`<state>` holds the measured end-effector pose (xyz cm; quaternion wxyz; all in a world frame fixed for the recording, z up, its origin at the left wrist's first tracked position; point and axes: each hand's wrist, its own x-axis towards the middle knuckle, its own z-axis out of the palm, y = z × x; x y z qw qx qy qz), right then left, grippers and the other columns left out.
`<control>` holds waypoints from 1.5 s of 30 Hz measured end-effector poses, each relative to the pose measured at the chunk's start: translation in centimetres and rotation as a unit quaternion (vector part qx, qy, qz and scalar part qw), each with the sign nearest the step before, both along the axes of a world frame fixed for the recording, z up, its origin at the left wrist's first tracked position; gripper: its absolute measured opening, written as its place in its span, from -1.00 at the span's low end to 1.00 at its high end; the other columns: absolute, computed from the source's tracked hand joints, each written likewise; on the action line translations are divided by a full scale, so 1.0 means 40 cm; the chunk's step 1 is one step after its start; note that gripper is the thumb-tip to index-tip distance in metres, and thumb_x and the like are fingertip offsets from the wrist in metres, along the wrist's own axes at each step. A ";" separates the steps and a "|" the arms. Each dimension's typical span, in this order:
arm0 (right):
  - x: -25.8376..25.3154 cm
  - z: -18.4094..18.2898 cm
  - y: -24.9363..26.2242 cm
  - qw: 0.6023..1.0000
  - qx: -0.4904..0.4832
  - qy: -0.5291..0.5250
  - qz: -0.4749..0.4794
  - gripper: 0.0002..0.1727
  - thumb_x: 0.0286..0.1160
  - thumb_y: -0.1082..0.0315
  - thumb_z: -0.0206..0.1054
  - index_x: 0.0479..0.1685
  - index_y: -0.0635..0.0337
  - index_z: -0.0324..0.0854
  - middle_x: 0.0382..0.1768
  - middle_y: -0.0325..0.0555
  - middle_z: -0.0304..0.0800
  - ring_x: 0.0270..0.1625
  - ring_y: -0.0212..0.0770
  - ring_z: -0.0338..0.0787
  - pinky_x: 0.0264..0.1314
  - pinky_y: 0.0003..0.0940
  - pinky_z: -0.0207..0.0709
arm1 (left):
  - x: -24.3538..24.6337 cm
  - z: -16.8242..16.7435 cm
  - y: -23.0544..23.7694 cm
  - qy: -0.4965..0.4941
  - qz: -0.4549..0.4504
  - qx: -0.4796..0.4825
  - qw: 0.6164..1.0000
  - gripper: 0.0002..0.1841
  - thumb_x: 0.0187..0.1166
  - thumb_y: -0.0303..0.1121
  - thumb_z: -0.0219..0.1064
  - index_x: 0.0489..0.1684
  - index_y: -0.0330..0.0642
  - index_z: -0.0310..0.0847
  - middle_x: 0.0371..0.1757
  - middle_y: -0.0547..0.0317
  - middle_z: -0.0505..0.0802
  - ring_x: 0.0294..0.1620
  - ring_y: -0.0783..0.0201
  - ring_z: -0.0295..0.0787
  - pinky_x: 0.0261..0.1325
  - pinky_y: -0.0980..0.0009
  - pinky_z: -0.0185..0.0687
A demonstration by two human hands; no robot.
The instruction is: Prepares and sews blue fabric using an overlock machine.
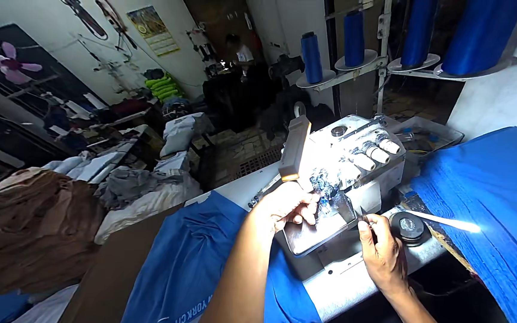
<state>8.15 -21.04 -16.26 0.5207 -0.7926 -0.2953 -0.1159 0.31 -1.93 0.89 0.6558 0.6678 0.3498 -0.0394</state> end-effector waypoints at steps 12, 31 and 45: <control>0.002 -0.003 -0.003 1.000 0.002 0.015 0.012 -0.59 0.73 -0.11 0.10 0.10 -0.05 0.67 -0.53 -0.42 0.63 -0.55 -0.43 0.60 -0.53 -0.35 0.52 | 0.001 -0.006 -0.004 0.007 0.000 0.033 0.999 -0.78 0.75 -0.51 0.12 -0.39 -0.29 0.55 -0.68 0.14 0.69 -0.77 0.41 0.59 -0.72 0.61 0.46; 0.007 0.001 -0.009 0.999 0.004 0.033 0.021 -0.60 0.72 -0.13 0.11 0.05 -0.08 0.68 -0.56 -0.46 0.61 -0.56 -0.45 0.59 -0.54 -0.36 0.52 | -0.078 -0.009 -0.043 0.034 0.067 0.201 0.977 -0.80 0.73 -0.57 0.16 -0.29 -0.38 0.69 -0.73 0.11 0.67 -0.82 0.37 0.54 -0.73 0.53 0.47; 0.048 0.135 -0.129 0.995 -0.092 0.025 0.018 -0.59 0.49 0.10 0.41 0.29 -0.05 0.64 -0.39 -0.28 0.75 -0.45 -0.27 0.71 -0.38 -0.13 0.66 | -0.208 -0.054 -0.105 0.032 0.052 0.327 0.943 -0.83 0.68 -0.49 0.25 -0.38 -0.15 0.64 -0.66 0.14 0.78 -0.76 0.28 0.70 -0.65 0.41 0.67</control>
